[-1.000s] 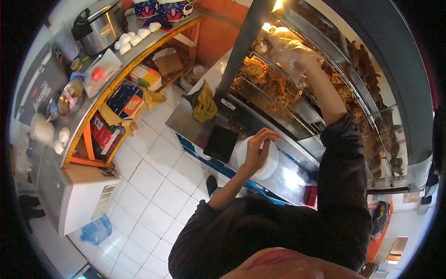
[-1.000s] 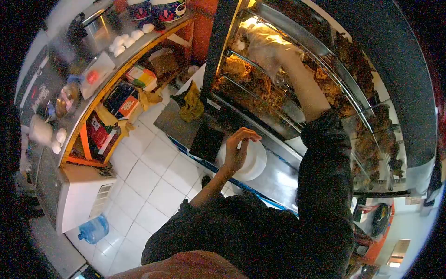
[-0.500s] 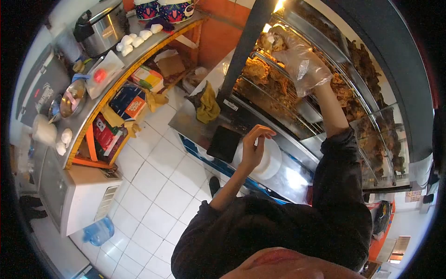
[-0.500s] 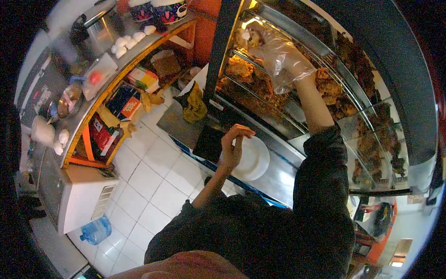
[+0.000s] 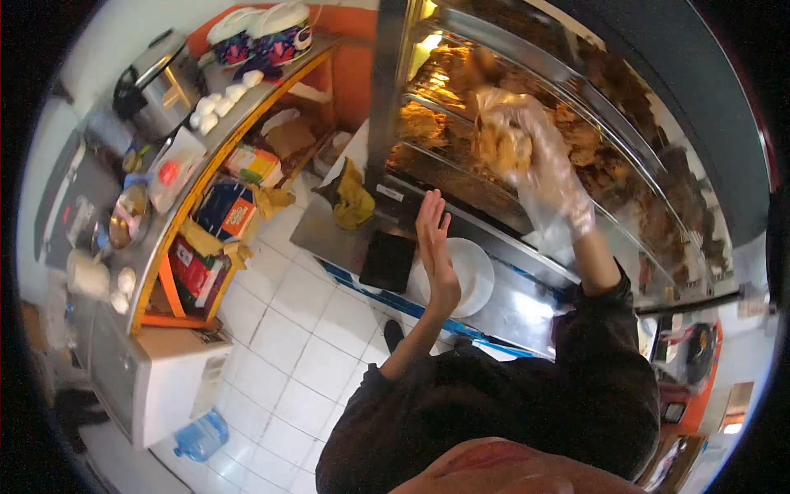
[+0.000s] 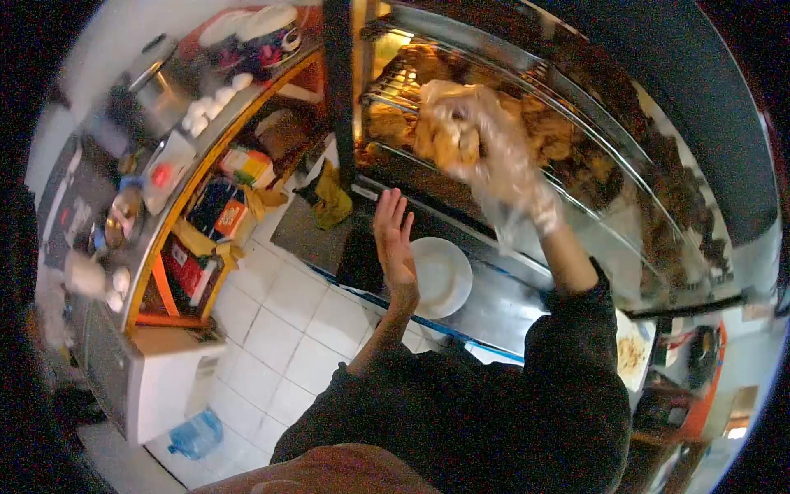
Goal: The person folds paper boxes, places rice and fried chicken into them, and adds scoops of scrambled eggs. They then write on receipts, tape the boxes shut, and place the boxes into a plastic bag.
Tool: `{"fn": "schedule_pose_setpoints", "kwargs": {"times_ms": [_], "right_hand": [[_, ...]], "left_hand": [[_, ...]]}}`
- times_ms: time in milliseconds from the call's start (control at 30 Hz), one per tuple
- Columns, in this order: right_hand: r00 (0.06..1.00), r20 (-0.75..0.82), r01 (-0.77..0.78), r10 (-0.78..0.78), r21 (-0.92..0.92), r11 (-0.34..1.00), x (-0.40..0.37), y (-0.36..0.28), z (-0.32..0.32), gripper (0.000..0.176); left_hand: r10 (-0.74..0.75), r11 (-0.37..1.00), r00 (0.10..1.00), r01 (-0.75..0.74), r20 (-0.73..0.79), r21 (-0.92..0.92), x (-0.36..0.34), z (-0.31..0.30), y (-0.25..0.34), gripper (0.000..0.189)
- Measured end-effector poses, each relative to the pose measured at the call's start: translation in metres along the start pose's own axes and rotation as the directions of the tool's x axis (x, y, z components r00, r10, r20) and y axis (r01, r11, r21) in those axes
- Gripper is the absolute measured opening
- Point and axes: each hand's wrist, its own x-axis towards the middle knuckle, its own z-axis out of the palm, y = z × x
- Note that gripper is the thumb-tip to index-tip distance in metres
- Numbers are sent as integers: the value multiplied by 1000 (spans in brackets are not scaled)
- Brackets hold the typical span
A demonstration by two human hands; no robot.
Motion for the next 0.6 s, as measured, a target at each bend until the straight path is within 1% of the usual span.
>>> {"fn": "schedule_pose_setpoints", "kwargs": {"times_ms": [67,133,167,200,233,267,300,333,367,400,433,467,500,533,567,600], "right_hand": [[995,49,92,-90,-30,995,-49,3,-27,61],[986,-1,163,-167,209,964,-97,-16,-68,59],[994,-70,88,-79,138,987,-130,-15,-91,59],[995,-96,-8,18,111,994,-167,-16,-117,59],[984,-133,-106,117,89,990,-206,-19,-141,59],[963,-169,-198,209,80,977,-245,-22,-164,59],[943,-199,-255,266,79,964,-278,-16,-186,59],[918,-218,-320,332,93,943,-318,-23,-205,59],[895,-225,-367,386,122,922,-355,-24,-220,59],[808,-355,-487,469,44,872,-397,-22,-231,59],[753,-373,-586,543,-3,811,-439,-19,-252,59],[695,-382,-672,609,-44,739,-483,-18,-275,60],[619,-420,-741,663,-35,670,-523,-10,-299,58],[541,-449,-803,712,-23,596,-561,5,-326,56],[483,-575,-837,660,-83,540,-601,15,-344,61],[425,-573,-875,701,-60,480,-650,38,-373,59]], "left_hand": [[-113,988,992,117,48,-98,-5,14,-1,63],[-3,998,988,13,157,-61,-22,30,0,66],[47,997,981,-33,189,-75,-32,36,-5,69],[69,992,976,-45,204,-121,-44,59,5,74],[35,998,977,-22,212,-63,-54,70,6,81],[33,998,969,-21,246,-53,-67,88,12,80],[208,975,897,-159,391,-153,-67,101,-3,75],[152,964,942,-75,298,-255,-86,125,-1,70],[185,968,939,-123,290,-220,-97,145,-5,68],[405,914,791,-369,458,-172,-97,160,-20,68],[433,893,791,-443,432,-82,-103,176,-26,71],[512,840,703,-529,494,-117,-103,189,-32,73],[586,765,669,-642,458,-40,-111,212,-36,66],[620,722,651,-691,439,4,-117,237,-47,66],[649,683,629,-729,428,36,-125,255,-53,66],[671,643,613,-761,418,84,-135,273,-61,65]]}}
